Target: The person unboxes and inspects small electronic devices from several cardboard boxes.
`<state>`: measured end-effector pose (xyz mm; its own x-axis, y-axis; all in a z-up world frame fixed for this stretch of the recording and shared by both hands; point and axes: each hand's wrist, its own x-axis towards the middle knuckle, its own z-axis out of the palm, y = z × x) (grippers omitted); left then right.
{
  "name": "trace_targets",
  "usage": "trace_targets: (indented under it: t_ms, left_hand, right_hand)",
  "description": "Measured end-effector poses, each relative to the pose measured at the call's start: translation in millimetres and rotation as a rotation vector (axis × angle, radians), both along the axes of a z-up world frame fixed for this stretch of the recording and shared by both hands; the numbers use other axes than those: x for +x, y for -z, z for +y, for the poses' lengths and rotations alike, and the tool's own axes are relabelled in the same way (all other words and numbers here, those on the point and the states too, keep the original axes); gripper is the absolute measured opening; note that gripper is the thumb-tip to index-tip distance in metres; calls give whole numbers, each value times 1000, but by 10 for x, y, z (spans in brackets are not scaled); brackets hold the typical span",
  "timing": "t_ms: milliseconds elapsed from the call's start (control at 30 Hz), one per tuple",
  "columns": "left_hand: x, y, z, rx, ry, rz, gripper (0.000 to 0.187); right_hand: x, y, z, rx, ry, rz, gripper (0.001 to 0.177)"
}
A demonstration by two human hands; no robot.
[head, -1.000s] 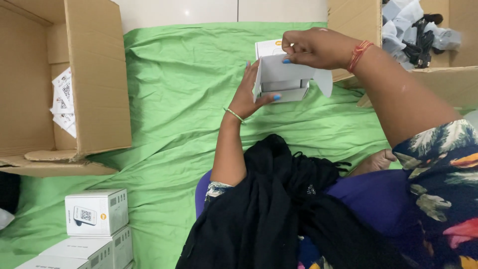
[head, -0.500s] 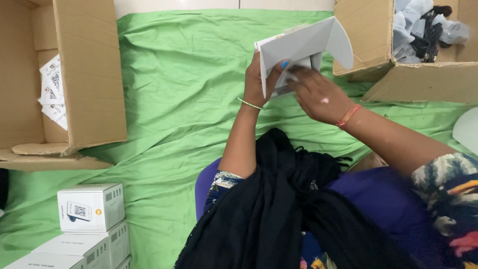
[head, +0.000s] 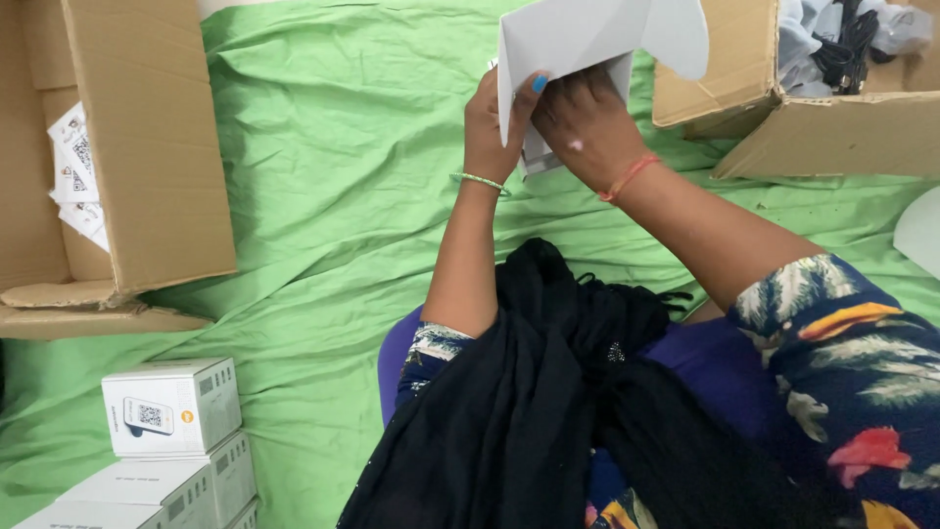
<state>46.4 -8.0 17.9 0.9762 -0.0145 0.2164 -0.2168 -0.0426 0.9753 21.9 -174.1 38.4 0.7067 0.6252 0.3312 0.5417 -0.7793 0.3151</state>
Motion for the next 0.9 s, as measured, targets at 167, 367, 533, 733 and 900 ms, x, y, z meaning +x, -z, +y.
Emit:
trace_targets:
  t_ms: [167,367,533,733,900]
  left_hand:
    - [109,18,11,67,23,-60,34]
    - [244,167,208,231,198,-335,49]
    - [268,73,172,338,322,-322,72]
    - [204,73,14,458,117,-306,63]
    - [251,175,-80,421,-24,-341,49]
  right_hand:
    - [182,256,-110,-24,-72,96,36]
    - [163,-118,-341,136,-101,239,16]
    - [164,-151,-405,244,-31,93,22]
    - [183,82,-461,214,78,165,13]
    - [-9,-248,-369,405,-53,230,17]
